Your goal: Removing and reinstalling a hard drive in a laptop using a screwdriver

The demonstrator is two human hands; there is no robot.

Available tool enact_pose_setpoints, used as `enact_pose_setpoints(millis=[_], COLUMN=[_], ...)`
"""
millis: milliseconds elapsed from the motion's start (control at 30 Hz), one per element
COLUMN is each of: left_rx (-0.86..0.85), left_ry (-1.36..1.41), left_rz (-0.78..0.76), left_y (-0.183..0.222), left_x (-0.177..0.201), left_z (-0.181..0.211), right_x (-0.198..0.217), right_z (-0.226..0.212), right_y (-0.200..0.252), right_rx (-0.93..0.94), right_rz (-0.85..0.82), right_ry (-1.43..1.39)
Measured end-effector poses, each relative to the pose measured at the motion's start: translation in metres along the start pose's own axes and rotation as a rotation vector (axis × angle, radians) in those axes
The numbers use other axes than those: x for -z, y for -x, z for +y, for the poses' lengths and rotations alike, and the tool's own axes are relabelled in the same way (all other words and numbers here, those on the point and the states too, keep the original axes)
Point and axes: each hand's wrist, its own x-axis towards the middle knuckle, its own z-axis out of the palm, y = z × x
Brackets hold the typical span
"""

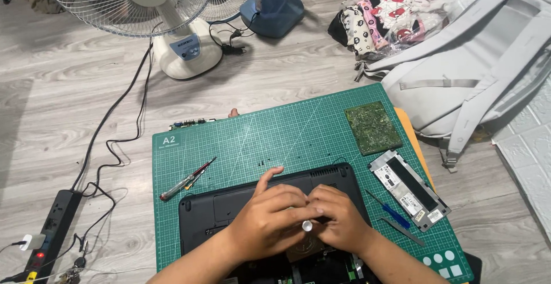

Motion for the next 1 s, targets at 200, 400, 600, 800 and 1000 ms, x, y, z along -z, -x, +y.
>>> enact_pose_setpoints(millis=[200,400,600,800,1000], left_rx=[0.027,0.069,0.122,0.126,0.147], left_ry=[0.084,0.119,0.131,0.119,0.112], left_rz=[-0.004,-0.031,-0.043,-0.037,-0.082], left_y=[-0.002,-0.004,-0.002,0.0,0.001], left_x=[0.005,0.008,0.005,0.004,0.006], left_z=[-0.004,-0.004,-0.006,-0.01,-0.015], right_x=[0.002,0.001,0.0,0.001,0.0], right_z=[0.003,0.007,0.003,-0.003,-0.006], right_y=[0.003,0.006,0.004,-0.002,-0.005], right_rx=[-0.041,-0.082,-0.131,-0.045,0.003], right_rz=[-0.093,-0.136,-0.077,-0.037,-0.02], right_ry=[-0.028,-0.059,-0.04,0.059,0.167])
